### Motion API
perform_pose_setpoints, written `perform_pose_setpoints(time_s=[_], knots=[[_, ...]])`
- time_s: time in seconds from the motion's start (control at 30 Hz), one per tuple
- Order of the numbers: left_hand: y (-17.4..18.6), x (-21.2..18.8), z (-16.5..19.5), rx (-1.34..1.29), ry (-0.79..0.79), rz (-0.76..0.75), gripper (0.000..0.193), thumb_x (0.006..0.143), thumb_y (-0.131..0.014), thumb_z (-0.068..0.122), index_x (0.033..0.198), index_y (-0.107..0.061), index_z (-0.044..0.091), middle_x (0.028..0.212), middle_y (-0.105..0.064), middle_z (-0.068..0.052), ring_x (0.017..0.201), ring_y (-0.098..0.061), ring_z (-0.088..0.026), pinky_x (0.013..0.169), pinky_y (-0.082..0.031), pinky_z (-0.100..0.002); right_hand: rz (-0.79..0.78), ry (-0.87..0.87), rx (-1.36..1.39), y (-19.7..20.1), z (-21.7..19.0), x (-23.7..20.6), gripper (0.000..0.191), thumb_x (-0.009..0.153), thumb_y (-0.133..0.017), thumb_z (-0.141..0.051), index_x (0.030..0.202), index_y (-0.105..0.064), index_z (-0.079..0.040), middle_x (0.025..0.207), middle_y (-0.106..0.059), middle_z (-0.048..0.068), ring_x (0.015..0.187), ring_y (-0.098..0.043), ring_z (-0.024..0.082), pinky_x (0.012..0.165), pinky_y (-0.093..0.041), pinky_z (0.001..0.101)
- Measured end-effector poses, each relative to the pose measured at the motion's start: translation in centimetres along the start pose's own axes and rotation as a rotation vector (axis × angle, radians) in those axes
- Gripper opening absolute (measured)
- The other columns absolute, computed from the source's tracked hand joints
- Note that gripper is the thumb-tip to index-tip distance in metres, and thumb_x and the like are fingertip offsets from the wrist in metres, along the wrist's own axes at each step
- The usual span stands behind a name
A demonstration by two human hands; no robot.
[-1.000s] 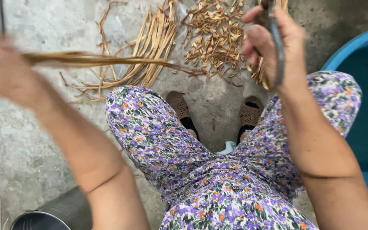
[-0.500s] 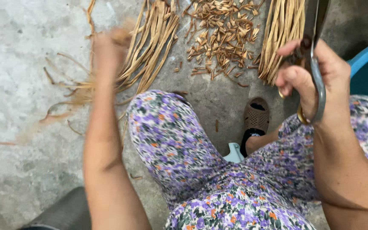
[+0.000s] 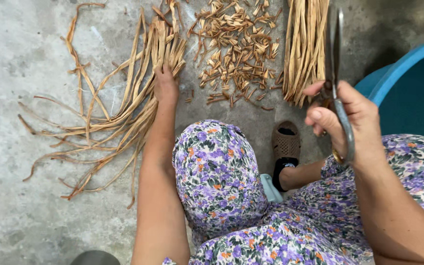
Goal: The person sits on a low stool and uses shears to trim and split dried plant stalks. They repeatedly trim the ends, split the stalks into thinner strips, and gather them into a bundle. Finally, they tie the bundle together with a strip of material.
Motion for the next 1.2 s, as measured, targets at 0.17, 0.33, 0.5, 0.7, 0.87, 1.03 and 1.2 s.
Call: perform_pose_setpoints(time_s=[0.17,0.33,0.5,0.7,0.87,1.03,1.2], knots=[[-1.3,-0.5,0.3,0.15,-0.117,-0.025,0.028,0.097,-0.073,0.013,0.12,-0.059,0.014,0.127,-0.053,-0.018,0.105,-0.066,-0.039,0.081,-0.056,-0.051,-0.037,-0.027,-0.008,-1.0,0.3,0.8,0.03,0.098,-0.071,-0.011,0.126,-0.064,-0.002,0.086,-0.066,0.001,0.071,-0.06,0.005,0.06,-0.048,0.0176],[2.0,-1.8,-0.5,-0.103,-0.052,0.136,0.028,0.084,-0.08,0.021,0.107,-0.066,0.011,0.103,-0.069,-0.016,0.095,-0.07,-0.04,0.078,-0.055,-0.05,-0.052,-0.007,-0.048,-2.1,0.3,1.6,0.031,0.097,-0.073,-0.011,0.125,-0.065,-0.002,0.084,-0.065,0.0,0.067,-0.058,0.004,0.058,-0.047,0.0176],[6.4,-3.8,-0.2,-0.591,-0.084,-0.048,0.038,0.088,-0.08,0.019,0.121,-0.068,0.006,0.101,-0.076,-0.01,0.091,-0.073,-0.025,0.08,-0.057,-0.036,-0.109,0.046,-0.012,-4.0,-0.4,2.3,0.03,0.097,-0.074,-0.011,0.124,-0.064,-0.003,0.083,-0.065,0.0,0.065,-0.057,0.004,0.056,-0.045,0.0175],[18.5,-8.6,2.8,-0.819,-0.057,-0.103,0.027,0.094,-0.075,0.013,0.12,-0.072,0.003,0.102,-0.076,0.002,0.09,-0.067,-0.006,0.081,-0.056,-0.025,-0.139,0.083,0.202,-7.1,-1.4,2.9,0.039,0.091,-0.076,-0.006,0.127,-0.061,-0.006,0.1,-0.074,0.003,0.084,-0.07,0.006,0.066,-0.056,0.0197],[28.4,-14.5,10.4,-0.859,-0.275,-0.131,0.025,0.097,-0.077,0.011,0.121,-0.073,0.004,0.102,-0.071,0.002,0.09,-0.061,-0.005,0.08,-0.052,-0.024,-0.218,0.193,0.478,-10.2,-3.9,2.1,0.046,0.09,-0.079,-0.006,0.131,-0.057,-0.007,0.108,-0.076,0.009,0.084,-0.072,0.012,0.073,-0.062,0.0258],[29.7,-17.9,19.7,-0.53,-0.361,-0.232,0.027,0.092,-0.078,0.019,0.118,-0.073,0.011,0.088,-0.075,-0.003,0.078,-0.064,-0.008,0.07,-0.054,-0.028,-0.328,0.342,0.832,-9.7,-7.0,0.7,0.052,0.088,-0.082,-0.011,0.132,-0.056,-0.008,0.111,-0.076,0.01,0.083,-0.069,0.012,0.071,-0.058,0.0254],[29.2,-19.9,25.7,-0.585,-0.466,-0.151,0.033,0.093,-0.078,0.018,0.122,-0.065,0.009,0.094,-0.076,-0.003,0.083,-0.068,-0.01,0.073,-0.057,-0.028,-0.227,0.492,0.693,-6.2,-8.6,0.1,0.045,0.094,-0.082,-0.012,0.13,-0.056,-0.008,0.099,-0.072,0.004,0.08,-0.065,0.01,0.068,-0.052,0.0229]])
Point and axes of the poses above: each hand's wrist, its own x-axis towards the middle knuckle, its own y-axis out of the back of the hand, z = x × y, the point moved 9 cm from there along x, towards the middle knuckle
